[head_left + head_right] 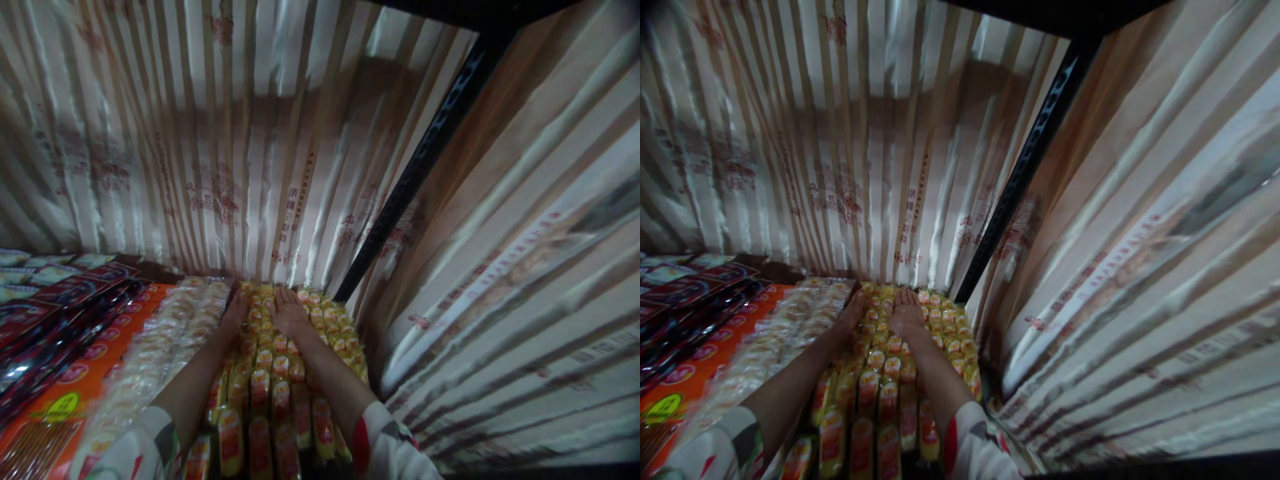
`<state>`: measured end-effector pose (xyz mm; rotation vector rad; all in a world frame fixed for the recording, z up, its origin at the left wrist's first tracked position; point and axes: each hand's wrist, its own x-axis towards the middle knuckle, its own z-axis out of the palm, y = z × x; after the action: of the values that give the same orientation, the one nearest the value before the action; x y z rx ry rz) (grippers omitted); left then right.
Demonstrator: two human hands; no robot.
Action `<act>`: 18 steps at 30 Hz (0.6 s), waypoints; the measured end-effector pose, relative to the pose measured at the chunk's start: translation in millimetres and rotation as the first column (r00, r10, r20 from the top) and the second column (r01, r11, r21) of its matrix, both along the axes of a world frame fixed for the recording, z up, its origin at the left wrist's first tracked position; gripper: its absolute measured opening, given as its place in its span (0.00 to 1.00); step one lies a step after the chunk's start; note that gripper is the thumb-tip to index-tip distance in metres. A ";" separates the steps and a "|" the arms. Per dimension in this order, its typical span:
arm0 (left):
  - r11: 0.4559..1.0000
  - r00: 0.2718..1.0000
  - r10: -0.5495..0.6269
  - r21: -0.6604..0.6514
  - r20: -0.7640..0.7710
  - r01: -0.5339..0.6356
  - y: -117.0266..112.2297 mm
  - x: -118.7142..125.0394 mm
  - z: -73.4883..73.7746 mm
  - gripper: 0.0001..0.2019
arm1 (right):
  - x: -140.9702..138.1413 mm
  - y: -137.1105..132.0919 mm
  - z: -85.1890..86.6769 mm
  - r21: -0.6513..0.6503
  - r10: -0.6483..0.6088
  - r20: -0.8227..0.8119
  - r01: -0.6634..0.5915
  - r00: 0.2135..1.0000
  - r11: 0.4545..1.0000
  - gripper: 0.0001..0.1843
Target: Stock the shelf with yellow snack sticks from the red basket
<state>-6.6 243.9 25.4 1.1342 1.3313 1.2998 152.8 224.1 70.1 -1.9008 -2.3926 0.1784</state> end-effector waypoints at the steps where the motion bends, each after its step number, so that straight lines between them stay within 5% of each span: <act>1: 1.000 1.000 -0.004 0.027 -0.012 0.004 0.7 -0.5 -1.8 0.20 | 0.7 -0.6 0.2 0.005 -0.003 -0.005 0.003 1.000 1.000 0.37; 9: 1.000 0.997 0.012 -0.020 -0.080 -0.014 -3.1 -2.3 -1.1 0.20 | 30.8 5.4 4.5 0.073 -0.147 0.012 0.146 0.989 0.987 0.38; 18: 1.000 0.998 0.012 -0.001 -0.062 -0.012 -4.3 -0.9 -4.5 0.22 | 41.7 -0.4 -2.1 0.053 -0.074 0.032 0.072 0.997 0.996 0.35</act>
<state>-7.5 239.6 20.9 1.1757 1.3859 1.2816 194.5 223.7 68.0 -1.9797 -2.3201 0.0799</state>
